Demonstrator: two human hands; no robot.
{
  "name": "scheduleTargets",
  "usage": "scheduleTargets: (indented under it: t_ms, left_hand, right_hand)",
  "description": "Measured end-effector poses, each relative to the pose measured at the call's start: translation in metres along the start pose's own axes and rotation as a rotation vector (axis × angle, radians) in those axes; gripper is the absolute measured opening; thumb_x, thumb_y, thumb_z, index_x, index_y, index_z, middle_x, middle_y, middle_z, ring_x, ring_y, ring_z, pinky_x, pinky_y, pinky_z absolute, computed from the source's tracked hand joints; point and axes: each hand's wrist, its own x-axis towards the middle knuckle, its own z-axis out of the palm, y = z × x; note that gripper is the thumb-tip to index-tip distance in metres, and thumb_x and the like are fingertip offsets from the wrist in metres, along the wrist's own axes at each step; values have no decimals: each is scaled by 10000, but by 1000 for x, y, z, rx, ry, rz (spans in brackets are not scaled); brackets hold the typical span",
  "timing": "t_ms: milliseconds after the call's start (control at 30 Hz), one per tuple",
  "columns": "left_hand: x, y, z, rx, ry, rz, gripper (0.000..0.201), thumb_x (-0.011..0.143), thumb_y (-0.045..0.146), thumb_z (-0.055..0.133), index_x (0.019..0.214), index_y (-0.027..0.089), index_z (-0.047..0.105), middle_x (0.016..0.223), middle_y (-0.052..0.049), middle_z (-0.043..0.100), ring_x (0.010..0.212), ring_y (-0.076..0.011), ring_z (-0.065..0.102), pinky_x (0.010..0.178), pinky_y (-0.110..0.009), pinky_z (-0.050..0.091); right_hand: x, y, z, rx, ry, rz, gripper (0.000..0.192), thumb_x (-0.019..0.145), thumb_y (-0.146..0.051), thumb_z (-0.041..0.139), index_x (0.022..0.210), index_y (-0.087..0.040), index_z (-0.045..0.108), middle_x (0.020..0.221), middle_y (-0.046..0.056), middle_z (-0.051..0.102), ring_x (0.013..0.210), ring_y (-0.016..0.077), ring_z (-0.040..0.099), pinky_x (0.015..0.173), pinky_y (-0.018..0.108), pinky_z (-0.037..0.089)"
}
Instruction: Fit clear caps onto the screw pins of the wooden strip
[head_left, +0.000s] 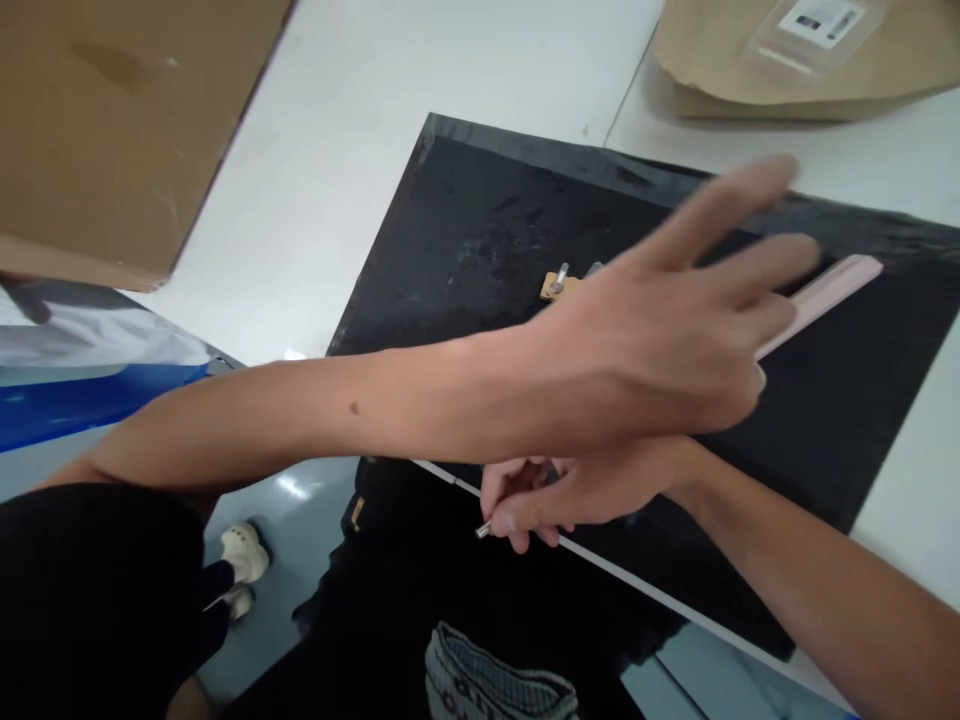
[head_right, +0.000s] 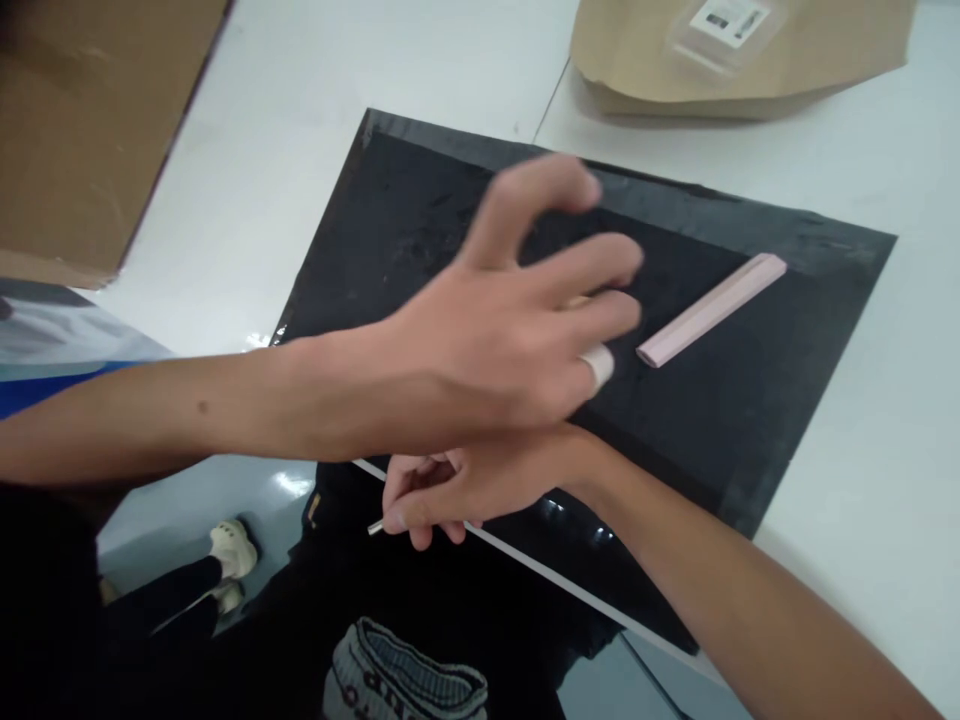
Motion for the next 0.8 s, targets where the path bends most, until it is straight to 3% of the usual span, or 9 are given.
scheduleTargets:
  t_ms: [67,133,200,300,367,433,567,800]
  left_hand:
    - [-16,-17,-13,-115,56,-124,342,975,129,449,777,240,704,1008,72,708,1341,-246,571,1316,-553,90]
    - [-38,-43,-24,-108,94,-213,179,944,265,592,808,217,698,1112,26,709,1325,-323,549,1265,-671,23]
    - [-65,-71,-28,-92,157,-357,171,903,376,680,869,209,698,1202,-14,698,1291,-340,535,1226,-712,-38]
    - [-106,-97,-19,22,206,-479,175,851,438,722,850,264,708,1184,-38,723,1232,-366,545,1171,-714,70]
    - [-126,-100,-5,-9,172,-476,133,872,395,696,823,272,710,1159,-35,735,1182,-353,588,1137,-704,141]
    - [-139,-93,12,-50,163,-469,110,882,370,692,839,274,722,1199,-42,734,1256,-351,559,1124,-685,173]
    - [-149,-76,39,-82,204,-483,118,921,369,656,959,292,736,1315,-63,688,1331,-348,513,1118,-667,176]
    - [-152,-69,52,-101,322,-556,133,899,356,721,1001,270,716,1405,-60,628,1422,-334,429,1116,-607,208]
  right_hand:
    - [3,1,-1,2,3,11,228,930,-383,665,949,-156,666,809,-6,685,624,48,598,586,153,503]
    - [6,3,-2,16,-2,-4,230,922,-379,677,945,-150,671,800,-7,691,600,45,603,548,142,494]
    - [8,4,-4,40,-14,-29,230,922,-371,680,942,-142,675,792,-8,690,581,38,602,531,134,489]
    - [9,5,-4,71,-5,-50,232,914,-362,688,931,-131,672,779,-6,688,561,38,601,509,133,482]
    - [9,6,-2,72,27,-42,254,911,-381,690,928,-129,670,769,-3,688,550,40,601,499,133,481]
    - [8,8,0,58,57,-27,280,907,-408,693,929,-129,673,762,1,692,543,44,603,493,132,482]
    - [9,11,2,105,111,-22,296,887,-419,717,925,-129,674,742,4,694,525,56,605,478,144,494]
    - [10,15,10,113,261,-107,289,889,-391,736,884,-112,660,722,25,707,527,76,624,468,160,507]
